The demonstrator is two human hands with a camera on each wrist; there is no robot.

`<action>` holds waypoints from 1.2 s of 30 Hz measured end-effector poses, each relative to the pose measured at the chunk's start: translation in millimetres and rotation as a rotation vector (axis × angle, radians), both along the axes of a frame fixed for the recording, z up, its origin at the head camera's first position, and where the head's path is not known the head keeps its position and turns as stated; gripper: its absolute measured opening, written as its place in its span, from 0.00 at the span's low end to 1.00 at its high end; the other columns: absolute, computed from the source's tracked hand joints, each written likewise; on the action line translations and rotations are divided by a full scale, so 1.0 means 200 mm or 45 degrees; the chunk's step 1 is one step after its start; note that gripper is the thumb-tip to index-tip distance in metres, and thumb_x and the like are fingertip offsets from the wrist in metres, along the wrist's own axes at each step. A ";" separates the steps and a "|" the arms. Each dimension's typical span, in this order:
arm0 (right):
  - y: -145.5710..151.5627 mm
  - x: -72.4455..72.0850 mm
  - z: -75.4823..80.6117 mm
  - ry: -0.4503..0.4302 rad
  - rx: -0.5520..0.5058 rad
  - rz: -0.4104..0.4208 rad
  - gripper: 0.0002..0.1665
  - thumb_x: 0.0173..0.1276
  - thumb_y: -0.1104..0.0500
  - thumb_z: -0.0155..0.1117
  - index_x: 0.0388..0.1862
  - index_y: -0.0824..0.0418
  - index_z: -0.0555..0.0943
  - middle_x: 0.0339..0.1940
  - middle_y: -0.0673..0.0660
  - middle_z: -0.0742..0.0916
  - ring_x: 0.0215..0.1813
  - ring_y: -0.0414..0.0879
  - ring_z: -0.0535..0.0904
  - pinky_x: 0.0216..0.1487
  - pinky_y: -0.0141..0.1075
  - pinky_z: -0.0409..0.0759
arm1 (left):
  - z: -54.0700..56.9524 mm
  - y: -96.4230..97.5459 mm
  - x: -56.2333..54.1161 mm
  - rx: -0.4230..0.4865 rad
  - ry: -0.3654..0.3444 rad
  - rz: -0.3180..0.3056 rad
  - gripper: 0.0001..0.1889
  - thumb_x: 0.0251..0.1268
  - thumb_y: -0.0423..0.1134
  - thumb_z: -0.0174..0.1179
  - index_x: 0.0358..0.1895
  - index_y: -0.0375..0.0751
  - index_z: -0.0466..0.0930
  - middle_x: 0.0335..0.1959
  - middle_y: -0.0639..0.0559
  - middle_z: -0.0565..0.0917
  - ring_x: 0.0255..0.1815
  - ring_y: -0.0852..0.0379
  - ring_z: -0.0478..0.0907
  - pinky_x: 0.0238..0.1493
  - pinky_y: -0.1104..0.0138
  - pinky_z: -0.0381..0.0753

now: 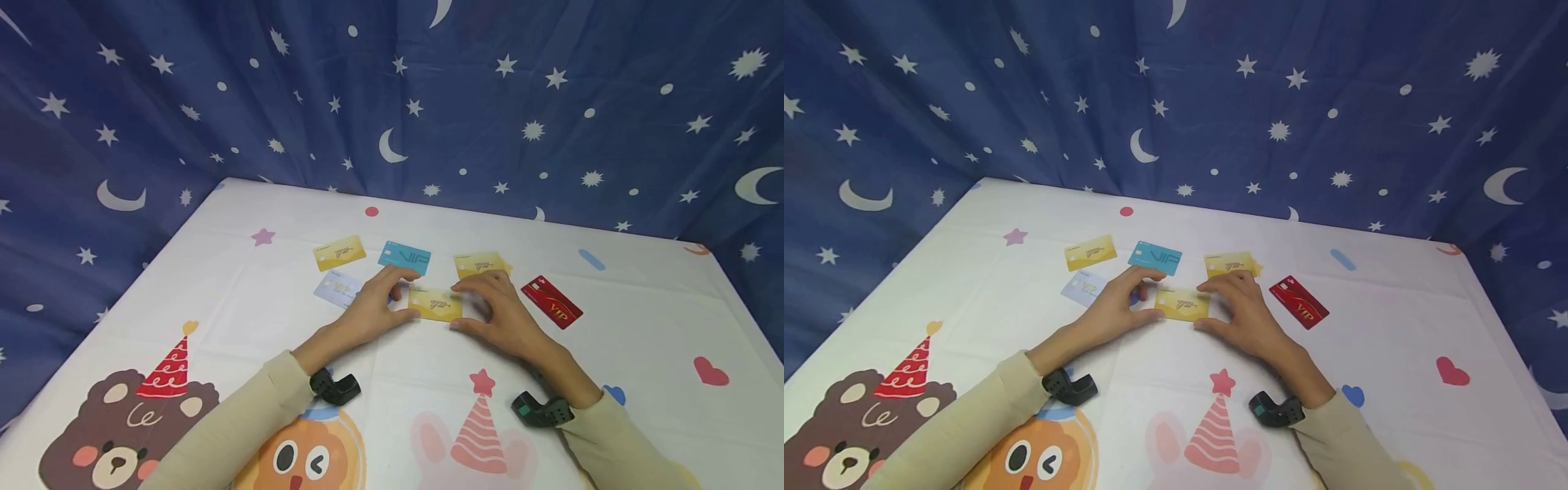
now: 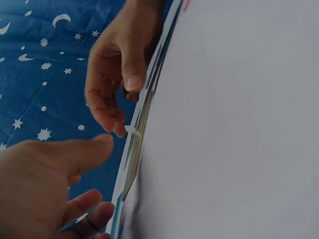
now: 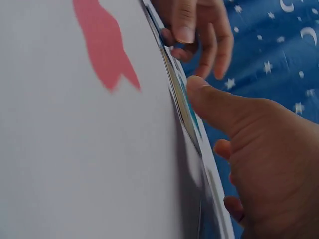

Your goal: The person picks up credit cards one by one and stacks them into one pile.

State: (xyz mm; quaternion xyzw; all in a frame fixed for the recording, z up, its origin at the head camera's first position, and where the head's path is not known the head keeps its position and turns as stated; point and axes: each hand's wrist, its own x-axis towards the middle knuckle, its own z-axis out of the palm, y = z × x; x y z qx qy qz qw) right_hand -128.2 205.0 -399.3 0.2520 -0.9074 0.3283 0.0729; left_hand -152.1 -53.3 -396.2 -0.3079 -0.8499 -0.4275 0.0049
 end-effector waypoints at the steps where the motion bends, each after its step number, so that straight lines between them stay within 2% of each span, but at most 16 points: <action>1: -0.02 0.00 0.01 0.001 -0.011 0.006 0.33 0.47 0.52 0.81 0.53 0.53 0.79 0.55 0.52 0.79 0.59 0.50 0.62 0.56 0.50 0.65 | 0.01 -0.01 0.00 0.012 -0.002 -0.008 0.29 0.54 0.37 0.71 0.60 0.41 0.72 0.49 0.47 0.75 0.38 0.54 0.70 0.41 0.64 0.70; 4: -0.08 0.02 0.04 0.002 -0.021 -0.009 0.32 0.48 0.52 0.80 0.53 0.55 0.79 0.55 0.52 0.79 0.58 0.50 0.65 0.57 0.49 0.67 | 0.06 -0.06 0.01 0.034 0.000 -0.021 0.28 0.54 0.37 0.71 0.60 0.41 0.73 0.48 0.46 0.75 0.39 0.51 0.70 0.41 0.61 0.72; 8: -0.18 0.04 0.10 -0.018 -0.053 -0.053 0.32 0.50 0.52 0.79 0.55 0.56 0.79 0.49 0.54 0.80 0.46 0.49 0.72 0.46 0.43 0.72 | 0.11 -0.16 0.02 0.018 0.028 0.004 0.28 0.54 0.36 0.71 0.59 0.42 0.73 0.48 0.46 0.76 0.39 0.49 0.71 0.40 0.60 0.72; 10: -0.23 0.05 0.12 -0.037 -0.075 -0.049 0.33 0.51 0.51 0.78 0.55 0.57 0.78 0.46 0.53 0.80 0.40 0.48 0.73 0.38 0.39 0.72 | 0.12 -0.21 0.02 0.000 0.039 0.031 0.28 0.53 0.36 0.72 0.59 0.42 0.74 0.48 0.47 0.76 0.39 0.49 0.71 0.39 0.60 0.71; 13: -0.32 0.05 0.13 -0.061 -0.107 -0.015 0.32 0.53 0.50 0.77 0.56 0.57 0.78 0.44 0.53 0.81 0.37 0.47 0.73 0.32 0.35 0.70 | 0.13 -0.31 0.01 -0.025 0.050 0.076 0.28 0.52 0.36 0.72 0.58 0.43 0.74 0.45 0.46 0.76 0.39 0.49 0.72 0.39 0.60 0.69; 18: -0.45 0.04 0.13 -0.084 -0.176 0.021 0.31 0.54 0.50 0.76 0.54 0.59 0.78 0.39 0.55 0.80 0.33 0.45 0.73 0.31 0.34 0.70 | 0.14 -0.46 0.00 -0.068 0.059 0.145 0.29 0.51 0.34 0.73 0.59 0.45 0.74 0.42 0.46 0.76 0.39 0.50 0.71 0.42 0.58 0.68; 21: -0.51 0.03 0.12 -0.099 -0.215 0.028 0.30 0.54 0.52 0.76 0.54 0.61 0.78 0.39 0.56 0.80 0.30 0.44 0.72 0.30 0.33 0.70 | 0.13 -0.53 -0.01 -0.064 0.041 0.187 0.31 0.48 0.32 0.74 0.60 0.45 0.74 0.41 0.46 0.76 0.39 0.50 0.70 0.42 0.60 0.67; 28: -0.63 0.02 0.10 -0.177 -0.175 -0.015 0.32 0.54 0.53 0.76 0.56 0.61 0.76 0.40 0.55 0.78 0.28 0.41 0.69 0.30 0.32 0.69 | 0.06 -0.59 -0.03 0.033 -0.141 0.257 0.34 0.49 0.31 0.73 0.62 0.46 0.71 0.41 0.42 0.76 0.42 0.50 0.70 0.37 0.68 0.64; 33: -0.72 0.01 0.09 -0.234 -0.137 -0.043 0.34 0.55 0.52 0.76 0.58 0.62 0.74 0.42 0.55 0.78 0.28 0.41 0.70 0.30 0.31 0.69 | 0.00 -0.61 -0.05 -0.024 -0.105 0.264 0.34 0.48 0.30 0.74 0.62 0.46 0.72 0.39 0.45 0.74 0.40 0.52 0.68 0.40 0.67 0.64; 36: -0.76 0.00 0.07 -0.236 -0.119 -0.095 0.35 0.55 0.52 0.76 0.58 0.62 0.74 0.44 0.56 0.78 0.31 0.42 0.71 0.32 0.32 0.71 | -0.02 -0.62 -0.06 -0.045 -0.073 0.255 0.34 0.48 0.30 0.73 0.61 0.44 0.72 0.38 0.46 0.73 0.39 0.53 0.67 0.40 0.66 0.64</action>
